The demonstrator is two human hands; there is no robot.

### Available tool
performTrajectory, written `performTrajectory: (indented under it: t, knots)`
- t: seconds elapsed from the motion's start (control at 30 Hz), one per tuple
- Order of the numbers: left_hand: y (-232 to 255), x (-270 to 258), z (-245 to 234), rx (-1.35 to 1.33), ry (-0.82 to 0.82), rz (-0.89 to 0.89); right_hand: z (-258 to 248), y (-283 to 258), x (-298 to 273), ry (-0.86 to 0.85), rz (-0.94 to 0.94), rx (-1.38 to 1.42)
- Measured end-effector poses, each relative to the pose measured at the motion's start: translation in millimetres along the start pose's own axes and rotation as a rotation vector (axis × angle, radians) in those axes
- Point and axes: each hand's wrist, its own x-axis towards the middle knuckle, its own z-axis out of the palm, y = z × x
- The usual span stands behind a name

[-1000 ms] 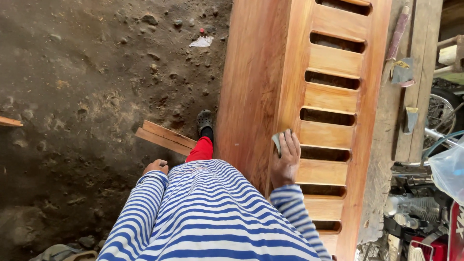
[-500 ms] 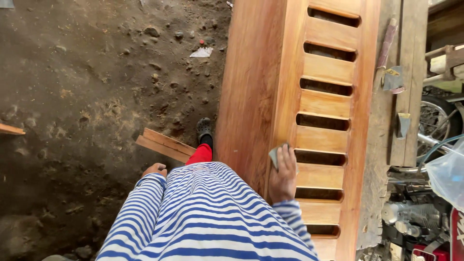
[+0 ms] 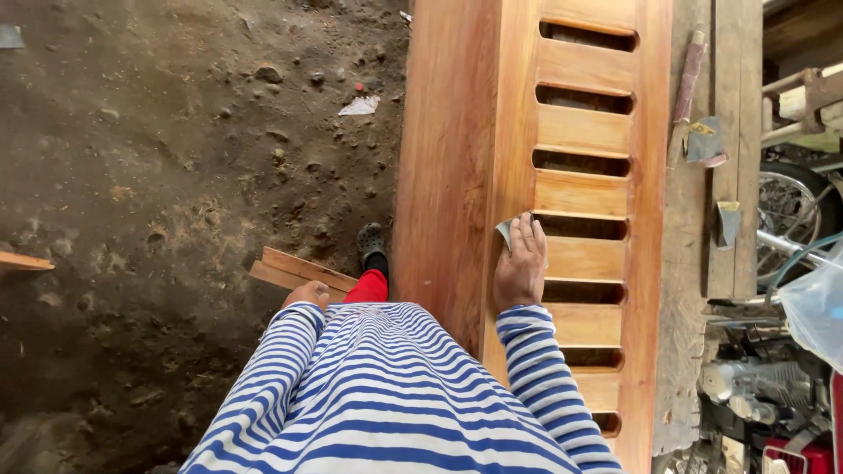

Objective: The person sands a long wooden board with rectangular cutouts using a sanding block. They work on the flat surfaces and the edges of the cutouts, then wipe the board with a black cloth to remove dust.

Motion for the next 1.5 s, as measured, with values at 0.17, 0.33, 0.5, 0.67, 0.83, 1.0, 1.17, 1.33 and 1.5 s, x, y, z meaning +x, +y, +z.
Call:
performTrajectory:
  t: [0.17, 0.33, 0.5, 0.67, 0.83, 1.0, 1.17, 1.33, 1.5]
  knots:
    - [-37, 44, 21, -0.001, -0.006, -0.041, -22, -19, -16, -0.091, 0.062, 0.081]
    - [-63, 77, 24, 0.069, 0.009, -0.055, -47, -45, -62, -0.076, 0.036, 0.102]
    - [34, 11, -60, -0.078, -0.185, -0.193, -38, -39, -39, -0.165, 0.093, 0.151]
    - [38, 77, -34, 0.105, -0.035, 0.040, 16, -3, 64, -0.021, -0.090, 0.106]
    - [50, 62, -64, 0.091, -0.007, 0.053, 55, 13, 167, 0.032, -0.165, 0.127]
    - [16, 70, -66, 0.034, 0.018, -0.034, 88, 34, 231, 0.085, -0.228, 0.102]
    - [-12, 76, -56, 0.095, 0.008, -0.110, 102, 44, 242, 0.080, -0.179, 0.046]
    - [24, 62, -56, 0.046, -0.024, -0.059, 39, 9, 180, 0.028, -0.208, 0.126]
    - [47, 62, -43, 0.131, -0.005, 0.088, -16, -29, 58, -0.056, -0.062, 0.126]
